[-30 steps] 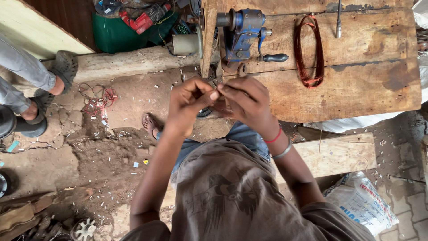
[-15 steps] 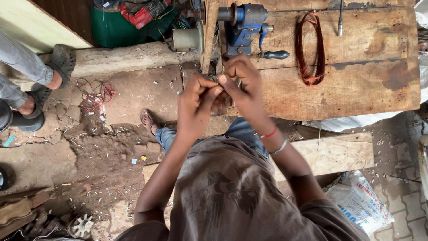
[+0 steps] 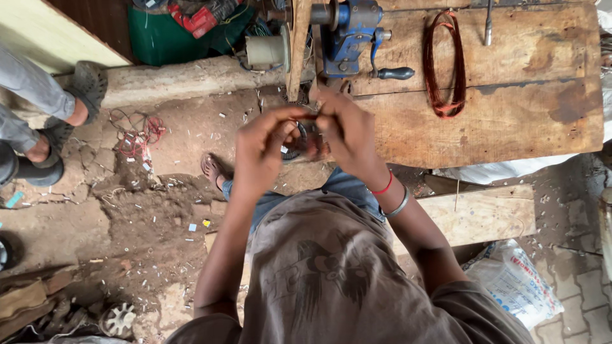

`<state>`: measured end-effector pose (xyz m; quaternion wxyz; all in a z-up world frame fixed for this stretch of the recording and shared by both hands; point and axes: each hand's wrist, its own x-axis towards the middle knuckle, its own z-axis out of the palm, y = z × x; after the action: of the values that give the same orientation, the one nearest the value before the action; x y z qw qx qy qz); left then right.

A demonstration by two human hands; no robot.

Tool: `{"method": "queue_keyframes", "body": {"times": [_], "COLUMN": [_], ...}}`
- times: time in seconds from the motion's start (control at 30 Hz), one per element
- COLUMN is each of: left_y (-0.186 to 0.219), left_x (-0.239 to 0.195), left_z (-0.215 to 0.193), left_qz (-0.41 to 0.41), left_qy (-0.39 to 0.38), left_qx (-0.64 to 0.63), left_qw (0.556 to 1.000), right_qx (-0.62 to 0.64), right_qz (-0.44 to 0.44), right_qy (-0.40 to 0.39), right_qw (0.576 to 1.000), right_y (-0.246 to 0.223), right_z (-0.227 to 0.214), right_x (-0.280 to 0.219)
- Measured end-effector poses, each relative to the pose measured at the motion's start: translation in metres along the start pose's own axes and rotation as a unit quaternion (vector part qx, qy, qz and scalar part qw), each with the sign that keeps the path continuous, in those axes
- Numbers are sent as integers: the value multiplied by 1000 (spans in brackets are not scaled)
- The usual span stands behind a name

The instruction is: The person winds copper wire onto a motor part using a manual winding machine, securing the wire and turning the handle to create a coil.

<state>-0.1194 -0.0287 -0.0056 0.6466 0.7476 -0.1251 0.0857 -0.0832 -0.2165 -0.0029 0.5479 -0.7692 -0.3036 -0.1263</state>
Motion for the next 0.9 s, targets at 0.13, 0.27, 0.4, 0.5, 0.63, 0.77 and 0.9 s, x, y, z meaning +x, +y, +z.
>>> {"method": "queue_keyframes", "body": {"times": [0.13,0.27,0.4,0.5,0.63,0.77,0.9], "left_y": [-16,-16,-8,-6,-2,4,-3], "left_x": [7,8,-2,-2,-2,-3,-4], "left_z": [-11,9,15,12,13,-1,3], "left_qz": [-206,-171,83,30,-46,186,43], "left_qy": [-49,-44,18,26,16,-26,0], "left_qx": [-344,-322,63,-14,-95,90,10], "left_qw": [915,930,994,999,994,978,999], "right_qx": [-234,-222,286,48,-208,408,-119], "right_qz": [-228,-153,283,68,-147,230,-110], "right_qy": [-3,39,24,43,50,-181,-103], "right_qw": [945,962,915,996,966,865,982], "right_y": [2,26,33,3,-9,3,-3], "right_z": [-7,-9,6,6,8,-12,-13], "right_x": [7,-7,-11,-5,2,1,0]}}
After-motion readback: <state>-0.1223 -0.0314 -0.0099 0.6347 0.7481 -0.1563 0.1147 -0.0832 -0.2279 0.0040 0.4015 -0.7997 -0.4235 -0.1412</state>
